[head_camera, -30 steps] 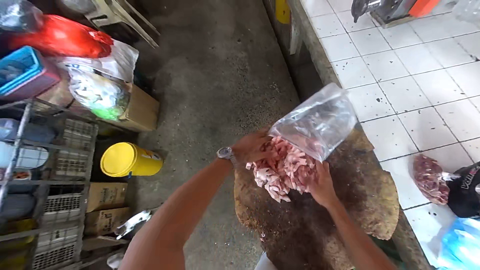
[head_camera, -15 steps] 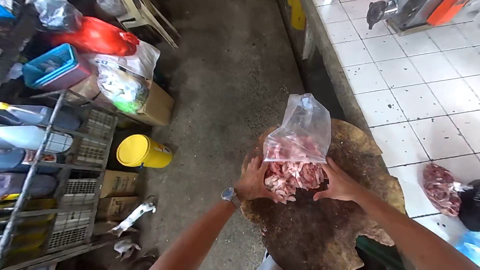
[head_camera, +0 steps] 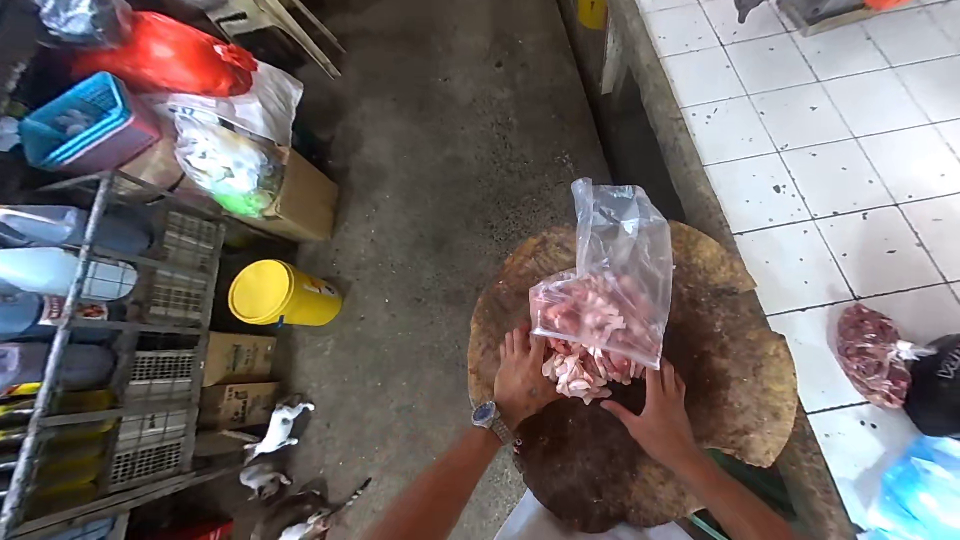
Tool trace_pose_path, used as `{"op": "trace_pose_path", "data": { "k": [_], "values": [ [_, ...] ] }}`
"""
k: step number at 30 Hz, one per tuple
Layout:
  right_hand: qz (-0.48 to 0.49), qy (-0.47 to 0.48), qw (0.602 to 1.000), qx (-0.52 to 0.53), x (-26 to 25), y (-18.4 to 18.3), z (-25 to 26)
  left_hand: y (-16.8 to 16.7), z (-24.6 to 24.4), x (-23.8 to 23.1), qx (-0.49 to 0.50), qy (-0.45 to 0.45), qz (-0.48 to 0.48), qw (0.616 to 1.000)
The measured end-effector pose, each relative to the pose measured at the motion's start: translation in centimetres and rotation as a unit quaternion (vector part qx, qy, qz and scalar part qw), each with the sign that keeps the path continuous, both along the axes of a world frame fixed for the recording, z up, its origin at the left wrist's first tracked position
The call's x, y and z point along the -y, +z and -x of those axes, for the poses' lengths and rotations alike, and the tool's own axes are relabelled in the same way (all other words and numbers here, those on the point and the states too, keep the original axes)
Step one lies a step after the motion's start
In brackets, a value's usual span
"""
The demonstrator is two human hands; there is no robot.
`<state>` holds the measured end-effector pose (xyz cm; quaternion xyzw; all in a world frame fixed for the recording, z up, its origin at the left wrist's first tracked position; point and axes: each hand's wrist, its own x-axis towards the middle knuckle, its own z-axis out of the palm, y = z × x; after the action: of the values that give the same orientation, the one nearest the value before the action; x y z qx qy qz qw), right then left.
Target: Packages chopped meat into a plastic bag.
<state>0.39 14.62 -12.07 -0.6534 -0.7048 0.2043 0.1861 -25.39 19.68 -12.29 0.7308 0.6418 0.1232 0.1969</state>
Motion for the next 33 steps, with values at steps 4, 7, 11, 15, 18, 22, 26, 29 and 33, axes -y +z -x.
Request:
{"op": "trace_pose_path", "data": {
  "k": [4,7,11,15,18,22,26,29,33],
  "values": [
    [-0.003,-0.076,0.996,-0.046,1.6,-0.2,2.3,-0.2,-3.6,1.4,0.033,0.093,-0.019,0.995],
    [-0.004,-0.092,0.993,-0.072,1.8,-0.1,2.6,-0.4,-7.7,2.3,0.080,0.204,-0.050,0.974],
    [0.051,-0.060,0.992,-0.096,0.6,1.1,0.0,-0.2,-10.1,2.7,0.128,0.254,-0.044,0.958],
    [0.078,0.029,0.992,-0.098,0.4,1.0,-3.4,0.8,-5.0,4.2,0.240,0.094,0.062,0.964],
    [0.060,0.084,0.991,-0.088,0.2,0.3,-4.7,1.1,-0.6,4.1,0.164,-0.021,0.101,0.981],
    [0.090,0.119,0.987,-0.068,-0.5,0.8,-6.2,0.7,2.0,2.0,0.041,-0.126,0.106,0.985],
    [0.084,0.134,0.987,-0.041,-1.0,1.4,-6.8,0.8,1.8,1.3,-0.016,-0.167,0.098,0.981],
    [0.117,0.131,0.984,-0.028,0.0,2.1,-6.6,1.3,-1.9,3.8,-0.026,-0.094,0.109,0.989],
    [0.018,0.112,0.993,-0.020,2.0,0.6,-6.0,0.5,-6.1,5.1,-0.066,0.030,0.035,0.997]
  ]
}}
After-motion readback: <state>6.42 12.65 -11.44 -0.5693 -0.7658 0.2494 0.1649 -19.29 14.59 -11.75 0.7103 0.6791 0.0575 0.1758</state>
